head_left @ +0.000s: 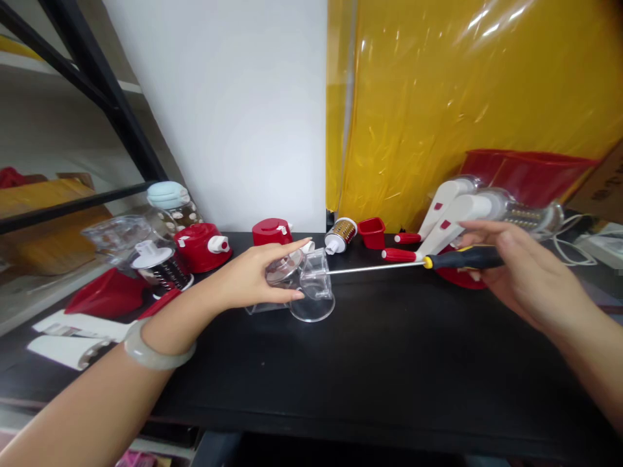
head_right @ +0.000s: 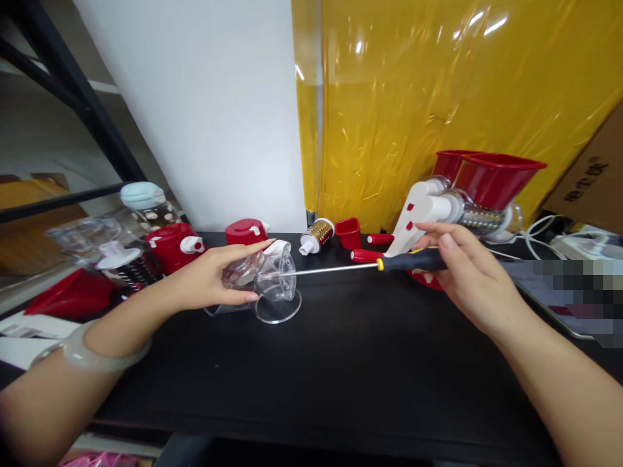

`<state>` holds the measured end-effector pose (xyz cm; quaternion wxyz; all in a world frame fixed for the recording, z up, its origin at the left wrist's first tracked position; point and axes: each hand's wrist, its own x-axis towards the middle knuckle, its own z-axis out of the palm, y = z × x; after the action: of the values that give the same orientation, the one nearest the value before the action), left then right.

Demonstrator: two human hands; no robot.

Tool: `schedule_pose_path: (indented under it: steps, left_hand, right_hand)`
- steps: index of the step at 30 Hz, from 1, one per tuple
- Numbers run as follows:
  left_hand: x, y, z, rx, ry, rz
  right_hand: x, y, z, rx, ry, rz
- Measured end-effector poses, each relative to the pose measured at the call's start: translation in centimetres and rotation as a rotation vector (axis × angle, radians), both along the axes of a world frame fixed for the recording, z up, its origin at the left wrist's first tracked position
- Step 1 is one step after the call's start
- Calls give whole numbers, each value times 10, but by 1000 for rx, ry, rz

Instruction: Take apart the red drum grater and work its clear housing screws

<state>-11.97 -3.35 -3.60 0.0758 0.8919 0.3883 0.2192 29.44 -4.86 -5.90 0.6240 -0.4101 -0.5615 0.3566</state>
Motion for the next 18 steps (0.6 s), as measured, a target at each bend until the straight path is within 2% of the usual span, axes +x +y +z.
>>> schedule_pose_path:
  steps: [3, 6, 8, 15, 18]
  left_hand:
    - [-1, 1, -1, 3, 5, 3]
    - [-1, 1, -1, 7, 3, -4]
    - [-1, 0, -1, 9, 2, -10]
    - [-1, 0, 0, 13, 1, -12]
    - [0, 0, -1, 9, -1, -8]
  right_hand:
    - [5, 0, -3, -63, -226, 6]
    - [10, -1, -3, -64, -489, -130]
    - [13, 0, -3, -20, -541, -177]
    - [17, 2, -4, 151, -276, -49]
    - [10, -2, -1, 144, -129, -26]
